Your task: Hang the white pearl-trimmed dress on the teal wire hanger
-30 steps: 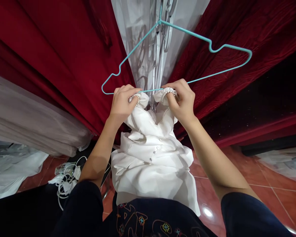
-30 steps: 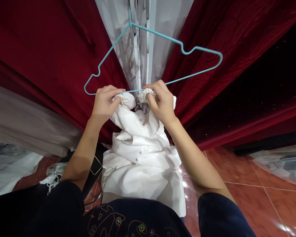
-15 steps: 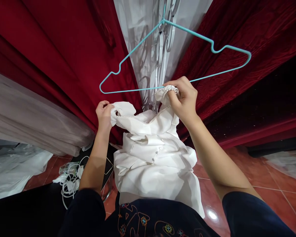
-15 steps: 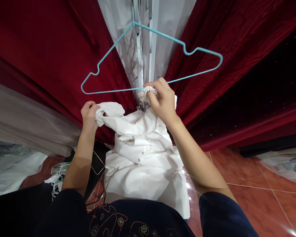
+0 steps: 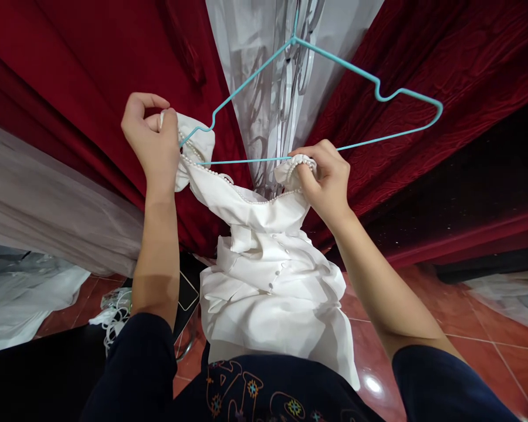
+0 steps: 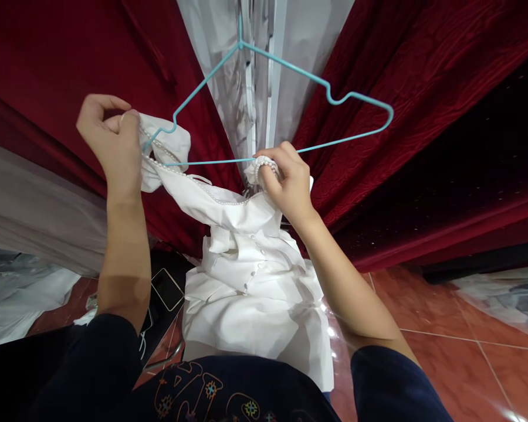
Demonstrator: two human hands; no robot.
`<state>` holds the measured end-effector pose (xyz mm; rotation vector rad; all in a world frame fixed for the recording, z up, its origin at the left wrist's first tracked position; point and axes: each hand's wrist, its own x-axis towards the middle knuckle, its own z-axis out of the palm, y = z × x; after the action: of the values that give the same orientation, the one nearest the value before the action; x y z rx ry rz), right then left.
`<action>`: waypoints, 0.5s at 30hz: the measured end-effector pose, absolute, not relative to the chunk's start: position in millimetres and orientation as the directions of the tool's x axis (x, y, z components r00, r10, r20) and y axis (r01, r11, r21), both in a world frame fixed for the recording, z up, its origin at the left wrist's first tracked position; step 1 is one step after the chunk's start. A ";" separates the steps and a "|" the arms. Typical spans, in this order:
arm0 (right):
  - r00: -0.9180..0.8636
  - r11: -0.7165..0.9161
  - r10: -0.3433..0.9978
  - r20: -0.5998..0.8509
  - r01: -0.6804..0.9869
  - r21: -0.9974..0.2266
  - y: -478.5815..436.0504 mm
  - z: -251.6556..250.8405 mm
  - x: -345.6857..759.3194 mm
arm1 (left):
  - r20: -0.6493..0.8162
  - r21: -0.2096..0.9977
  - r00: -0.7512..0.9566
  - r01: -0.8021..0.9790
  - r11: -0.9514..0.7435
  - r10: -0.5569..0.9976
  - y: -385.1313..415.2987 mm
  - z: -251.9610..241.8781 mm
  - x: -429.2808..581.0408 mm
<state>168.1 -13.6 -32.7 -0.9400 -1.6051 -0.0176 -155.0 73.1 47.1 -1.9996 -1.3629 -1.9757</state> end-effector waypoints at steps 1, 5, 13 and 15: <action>0.037 0.671 0.554 0.831 0.571 -0.473 -13.7 -32.3 168.0 | 0.834 0.525 -0.202 0.573 -0.629 0.513 66.4 51.6 -153.9; 0.020 0.696 0.545 0.838 0.547 -0.466 -13.9 -31.8 168.2 | 0.889 0.438 -0.201 0.635 -0.636 0.412 65.8 63.5 -150.8; 0.041 0.674 0.549 0.835 0.569 -0.471 -7.4 -38.6 167.5 | 0.828 0.469 0.007 0.537 -0.701 0.560 98.2 52.5 -100.9; 0.033 0.667 0.559 0.828 0.575 -0.474 -6.2 -39.5 168.9 | 0.791 0.488 0.041 0.558 -0.671 0.610 79.0 48.4 -90.4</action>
<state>168.9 -6.2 -39.5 -0.9484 -1.6174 -0.0151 -90.4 79.0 48.4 -2.2994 -1.2909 -1.7910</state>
